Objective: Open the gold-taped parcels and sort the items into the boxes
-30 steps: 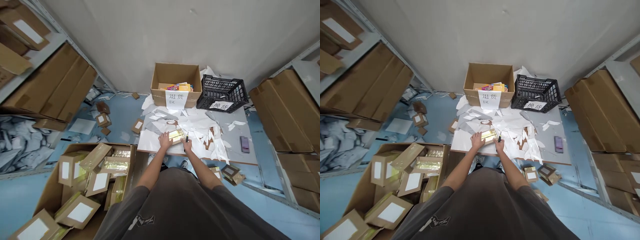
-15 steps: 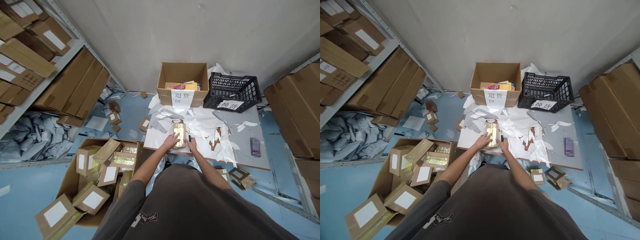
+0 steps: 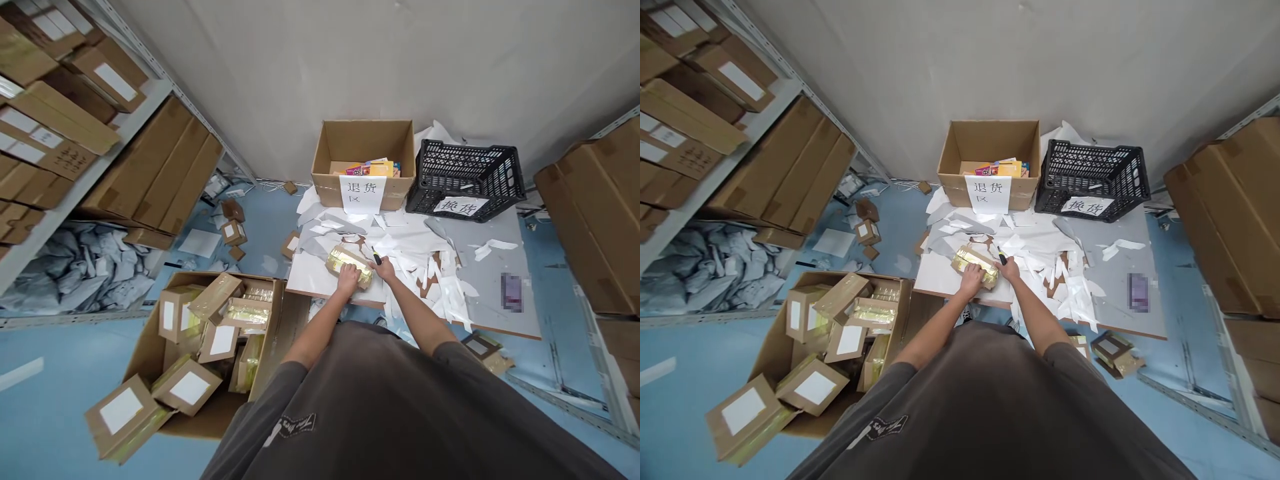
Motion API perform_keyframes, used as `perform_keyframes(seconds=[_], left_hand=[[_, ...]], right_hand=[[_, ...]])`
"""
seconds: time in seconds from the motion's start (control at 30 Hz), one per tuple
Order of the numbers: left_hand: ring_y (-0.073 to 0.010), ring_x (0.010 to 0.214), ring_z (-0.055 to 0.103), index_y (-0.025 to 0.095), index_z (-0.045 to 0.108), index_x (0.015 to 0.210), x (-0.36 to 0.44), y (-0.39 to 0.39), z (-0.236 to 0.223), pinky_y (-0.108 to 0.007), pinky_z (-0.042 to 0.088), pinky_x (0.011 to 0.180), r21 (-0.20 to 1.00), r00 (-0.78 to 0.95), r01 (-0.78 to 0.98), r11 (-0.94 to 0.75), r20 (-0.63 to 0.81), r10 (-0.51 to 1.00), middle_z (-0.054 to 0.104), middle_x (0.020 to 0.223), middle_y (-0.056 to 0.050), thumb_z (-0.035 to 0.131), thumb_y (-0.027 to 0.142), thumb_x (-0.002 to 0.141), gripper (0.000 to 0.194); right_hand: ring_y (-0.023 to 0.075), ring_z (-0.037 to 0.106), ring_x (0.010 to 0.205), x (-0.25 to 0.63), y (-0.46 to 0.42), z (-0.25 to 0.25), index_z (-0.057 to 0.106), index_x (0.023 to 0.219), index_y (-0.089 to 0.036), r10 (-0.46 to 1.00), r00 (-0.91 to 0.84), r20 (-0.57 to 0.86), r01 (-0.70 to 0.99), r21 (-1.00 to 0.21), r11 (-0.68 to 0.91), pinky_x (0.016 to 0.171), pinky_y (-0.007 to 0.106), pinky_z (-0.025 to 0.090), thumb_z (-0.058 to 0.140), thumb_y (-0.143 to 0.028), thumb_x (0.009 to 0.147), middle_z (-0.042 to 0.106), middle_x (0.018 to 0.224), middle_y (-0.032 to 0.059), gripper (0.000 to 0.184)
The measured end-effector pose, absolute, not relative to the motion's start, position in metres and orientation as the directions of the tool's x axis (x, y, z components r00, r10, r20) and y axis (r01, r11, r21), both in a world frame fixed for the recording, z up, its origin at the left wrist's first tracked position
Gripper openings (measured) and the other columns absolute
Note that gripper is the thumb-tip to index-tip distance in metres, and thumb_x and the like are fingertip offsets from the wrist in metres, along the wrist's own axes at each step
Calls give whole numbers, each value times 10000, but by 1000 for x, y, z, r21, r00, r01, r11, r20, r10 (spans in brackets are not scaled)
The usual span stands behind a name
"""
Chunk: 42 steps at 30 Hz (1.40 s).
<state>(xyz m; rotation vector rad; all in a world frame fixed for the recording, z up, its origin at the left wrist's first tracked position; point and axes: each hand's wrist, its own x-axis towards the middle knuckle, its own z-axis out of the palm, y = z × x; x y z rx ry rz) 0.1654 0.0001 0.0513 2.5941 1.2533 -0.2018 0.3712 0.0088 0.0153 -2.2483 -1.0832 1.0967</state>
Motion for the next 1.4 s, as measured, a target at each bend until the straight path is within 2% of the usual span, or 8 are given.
perform_keyframes(seconds=[0.1, 0.2, 0.3, 0.43, 0.7, 1.1, 1.27, 1.4], left_hand=[[-349, 1489, 436, 226, 626, 1355, 167, 0, 46, -575, 275, 1242, 176, 620, 783, -596, -283, 731, 492, 1619, -154, 808, 292, 820, 569], [-358, 1525, 414, 210, 578, 1429, 170, 2, 45, -564, 274, 1258, 207, 606, 795, -570, -321, 728, 462, 1647, -175, 837, 301, 788, 697], [-369, 1522, 424, 166, 564, 1446, 175, 5, 47, -538, 268, 1272, 232, 579, 815, -531, -334, 744, 474, 1632, -203, 873, 298, 748, 774], [-373, 1510, 440, 169, 553, 1454, 177, 10, 51, -525, 288, 1259, 262, 585, 811, -523, -342, 736, 502, 1607, -209, 908, 285, 710, 833], [-372, 1524, 420, 136, 542, 1466, 177, 13, 52, -487, 289, 1257, 273, 592, 806, -525, -372, 715, 472, 1623, -225, 920, 280, 706, 861], [-381, 1510, 433, 174, 586, 1421, 176, 18, 48, -521, 307, 1232, 280, 602, 798, -533, -369, 708, 480, 1621, -207, 925, 269, 695, 807], [-394, 1502, 433, 174, 617, 1384, 175, 20, 47, -535, 309, 1228, 293, 597, 802, -520, -368, 713, 486, 1614, -207, 933, 272, 690, 768], [-382, 1507, 436, 190, 607, 1401, 173, 18, 48, -538, 297, 1236, 319, 606, 794, -518, -336, 721, 482, 1620, -199, 925, 261, 703, 770]], right_hand=[[207, 656, 640, 381, -21, 21, 494, 964, -264, 835, 221, -504, 310, -775, -550, 589, 278, 505, 554, -695, 937, 675, 742, 11, 436], [158, 585, 508, 396, -55, 28, 528, 891, -251, 824, -21, -566, 315, -786, -532, 536, 250, 470, 506, -725, 959, 633, 674, -21, 480], [159, 632, 576, 407, -66, 37, 589, 813, -223, 774, -112, -623, 525, -699, -486, 613, 244, 481, 508, -666, 1002, 674, 712, 3, 488], [223, 713, 844, 409, -49, 47, 686, 847, -213, 831, -96, -548, 748, -590, -302, 795, 257, 475, 592, -531, 1025, 767, 880, 66, 377], [266, 713, 902, 414, -33, 48, 731, 881, -188, 795, -179, -579, 875, -464, -140, 785, 273, 431, 535, -463, 1072, 785, 944, 128, 388], [203, 614, 646, 412, -37, 49, 637, 717, -213, 785, -125, -607, 778, -551, -302, 671, 267, 417, 565, -563, 1024, 648, 629, 32, 471], [183, 536, 470, 411, -46, 46, 610, 683, -222, 720, -151, -678, 657, -613, -439, 618, 290, 454, 619, -707, 934, 540, 475, -10, 546], [170, 525, 449, 404, -60, 45, 592, 667, -226, 692, -163, -703, 608, -624, -491, 606, 284, 472, 617, -734, 913, 546, 472, -15, 565]])
